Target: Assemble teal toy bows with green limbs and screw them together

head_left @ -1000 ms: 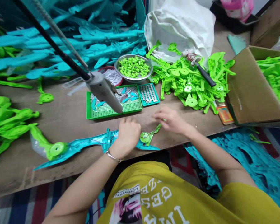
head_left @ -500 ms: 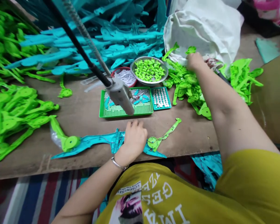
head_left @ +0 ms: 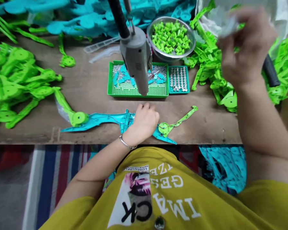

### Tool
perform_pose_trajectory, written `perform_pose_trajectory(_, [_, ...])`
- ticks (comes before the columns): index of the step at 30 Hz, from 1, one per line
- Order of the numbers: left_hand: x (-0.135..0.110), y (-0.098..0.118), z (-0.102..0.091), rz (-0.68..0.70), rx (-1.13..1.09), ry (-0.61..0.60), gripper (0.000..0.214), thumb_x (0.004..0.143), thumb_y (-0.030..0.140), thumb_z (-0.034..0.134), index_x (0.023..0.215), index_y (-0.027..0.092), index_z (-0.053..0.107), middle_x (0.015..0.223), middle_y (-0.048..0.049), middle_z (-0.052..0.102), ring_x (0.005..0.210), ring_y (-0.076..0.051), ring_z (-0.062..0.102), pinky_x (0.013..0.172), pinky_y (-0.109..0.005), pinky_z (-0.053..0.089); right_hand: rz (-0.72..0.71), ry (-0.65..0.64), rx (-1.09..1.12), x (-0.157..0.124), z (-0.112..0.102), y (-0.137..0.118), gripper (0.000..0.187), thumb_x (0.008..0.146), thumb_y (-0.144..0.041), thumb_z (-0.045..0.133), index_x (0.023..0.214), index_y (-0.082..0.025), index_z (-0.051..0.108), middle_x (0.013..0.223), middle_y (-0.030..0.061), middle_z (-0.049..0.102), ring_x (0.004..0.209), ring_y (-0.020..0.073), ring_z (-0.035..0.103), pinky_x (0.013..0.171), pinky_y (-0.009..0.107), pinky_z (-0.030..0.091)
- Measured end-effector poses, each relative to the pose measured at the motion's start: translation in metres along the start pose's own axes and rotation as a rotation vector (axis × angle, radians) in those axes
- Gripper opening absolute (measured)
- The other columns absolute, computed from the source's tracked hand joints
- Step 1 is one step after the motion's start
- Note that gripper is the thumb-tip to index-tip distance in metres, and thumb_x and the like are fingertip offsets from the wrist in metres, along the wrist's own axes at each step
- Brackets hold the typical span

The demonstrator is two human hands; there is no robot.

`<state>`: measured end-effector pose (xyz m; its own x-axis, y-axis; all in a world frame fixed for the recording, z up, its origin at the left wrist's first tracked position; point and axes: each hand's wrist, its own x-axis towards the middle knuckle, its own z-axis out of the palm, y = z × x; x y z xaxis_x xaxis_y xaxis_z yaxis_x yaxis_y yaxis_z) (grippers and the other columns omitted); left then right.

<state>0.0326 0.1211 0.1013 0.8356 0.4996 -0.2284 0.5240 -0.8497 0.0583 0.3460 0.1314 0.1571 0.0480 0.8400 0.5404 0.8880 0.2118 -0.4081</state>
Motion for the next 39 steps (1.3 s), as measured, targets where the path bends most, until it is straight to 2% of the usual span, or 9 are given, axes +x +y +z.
perform_pose_trajectory(2, [-0.003, -0.002, 0.004, 0.009, 0.001, 0.015, 0.029, 0.089, 0.007, 0.044, 0.082, 0.012, 0.072, 0.092, -0.0162, 0.067, 0.096, -0.035, 0.061, 0.073, -0.044, 0.042, -0.100, -0.034, -0.054, -0.051, -0.006, -0.035, 0.030, 0.096, -0.019, 0.053, 0.118, -0.028, 0.071, 0.126, 0.0046, 0.071, 0.118, 0.0229, 0.067, 0.106, 0.040, 0.053])
perform_pose_trajectory(4, [-0.006, -0.005, 0.007, 0.020, -0.007, 0.035, 0.027, 0.089, 0.009, 0.046, 0.079, 0.013, 0.071, 0.091, -0.0151, 0.067, 0.096, -0.034, 0.061, 0.073, -0.044, 0.043, -0.031, -0.047, 0.078, -0.100, -0.007, -0.058, 0.031, 0.094, -0.019, 0.055, 0.118, -0.029, 0.073, 0.122, 0.0036, 0.074, 0.113, 0.0229, 0.071, 0.100, 0.040, 0.058])
perform_pose_trajectory(9, [-0.013, -0.014, 0.008, 0.028, -0.079, 0.089, 0.017, 0.091, 0.014, 0.054, 0.085, 0.014, 0.069, 0.095, -0.0121, 0.066, 0.097, -0.031, 0.061, 0.077, -0.043, 0.049, 0.400, 0.004, 0.149, -0.194, 0.007, -0.070, 0.020, 0.094, -0.026, 0.059, 0.103, -0.023, 0.077, 0.104, 0.0056, 0.079, 0.097, 0.0214, 0.076, 0.091, 0.039, 0.062])
perform_pose_trajectory(12, [-0.016, -0.012, 0.005, -0.011, -0.161, 0.238, 0.011, 0.092, 0.016, 0.057, 0.090, 0.014, 0.068, 0.106, -0.0141, 0.068, 0.107, -0.032, 0.061, 0.085, -0.046, 0.052, 0.637, 0.110, 0.136, -0.224, 0.020, -0.069, 0.030, 0.085, -0.031, 0.073, 0.114, -0.023, 0.072, 0.115, 0.0073, 0.073, 0.085, 0.0174, 0.074, 0.075, 0.031, 0.064])
perform_pose_trajectory(16, [-0.027, 0.011, 0.006, 0.043, -0.348, 0.637, 0.025, 0.095, 0.008, 0.051, 0.115, 0.014, 0.064, 0.129, -0.0166, 0.063, 0.124, -0.030, 0.058, 0.101, -0.050, 0.052, 0.779, 0.282, 0.300, -0.230, 0.026, -0.073, 0.082, 0.075, -0.031, 0.081, 0.147, -0.032, 0.043, 0.148, 0.0115, 0.051, 0.120, 0.0228, 0.066, 0.077, 0.029, 0.065])
perform_pose_trajectory(19, [-0.037, 0.033, 0.022, 0.213, -0.559, 0.691, 0.047, 0.097, 0.011, 0.053, 0.143, 0.013, 0.044, 0.132, -0.0172, 0.063, 0.125, -0.026, 0.060, 0.103, -0.044, 0.054, 0.886, 0.302, 0.533, -0.223, 0.027, -0.082, 0.108, 0.067, -0.027, 0.086, 0.154, -0.041, 0.023, 0.157, 0.0102, 0.040, 0.123, 0.0236, 0.065, 0.086, 0.035, 0.065])
perform_pose_trajectory(22, [-0.041, 0.045, 0.048, 0.244, -0.624, 0.564, 0.066, 0.097, 0.021, 0.060, 0.154, 0.011, 0.028, 0.139, -0.0220, 0.059, 0.132, -0.031, 0.057, 0.107, -0.049, 0.053, 1.109, 0.213, 0.857, -0.217, 0.035, -0.095, 0.079, 0.066, -0.029, 0.088, 0.135, -0.034, 0.049, 0.122, 0.0038, 0.065, 0.094, 0.0177, 0.073, 0.081, 0.034, 0.066])
perform_pose_trajectory(25, [-0.039, 0.044, 0.070, 0.224, -0.609, 0.499, 0.071, 0.096, 0.026, 0.063, 0.155, 0.011, 0.026, 0.144, -0.0244, 0.055, 0.137, -0.034, 0.053, 0.110, -0.054, 0.050, 1.307, 0.130, 1.086, -0.213, 0.047, -0.108, 0.046, 0.067, -0.035, 0.088, 0.102, -0.024, 0.061, 0.085, -0.0023, 0.070, 0.075, 0.0140, 0.072, 0.072, 0.030, 0.066])
perform_pose_trajectory(39, [-0.040, 0.039, 0.076, 0.228, -0.620, 0.428, 0.072, 0.095, 0.030, 0.063, 0.155, 0.010, 0.028, 0.146, -0.0254, 0.053, 0.138, -0.037, 0.051, 0.113, -0.058, 0.046, 1.392, 0.178, 1.106, -0.206, 0.073, -0.124, 0.054, 0.066, -0.041, 0.090, 0.097, -0.023, 0.050, 0.081, -0.0050, 0.073, 0.073, 0.0148, 0.075, 0.070, 0.032, 0.068])
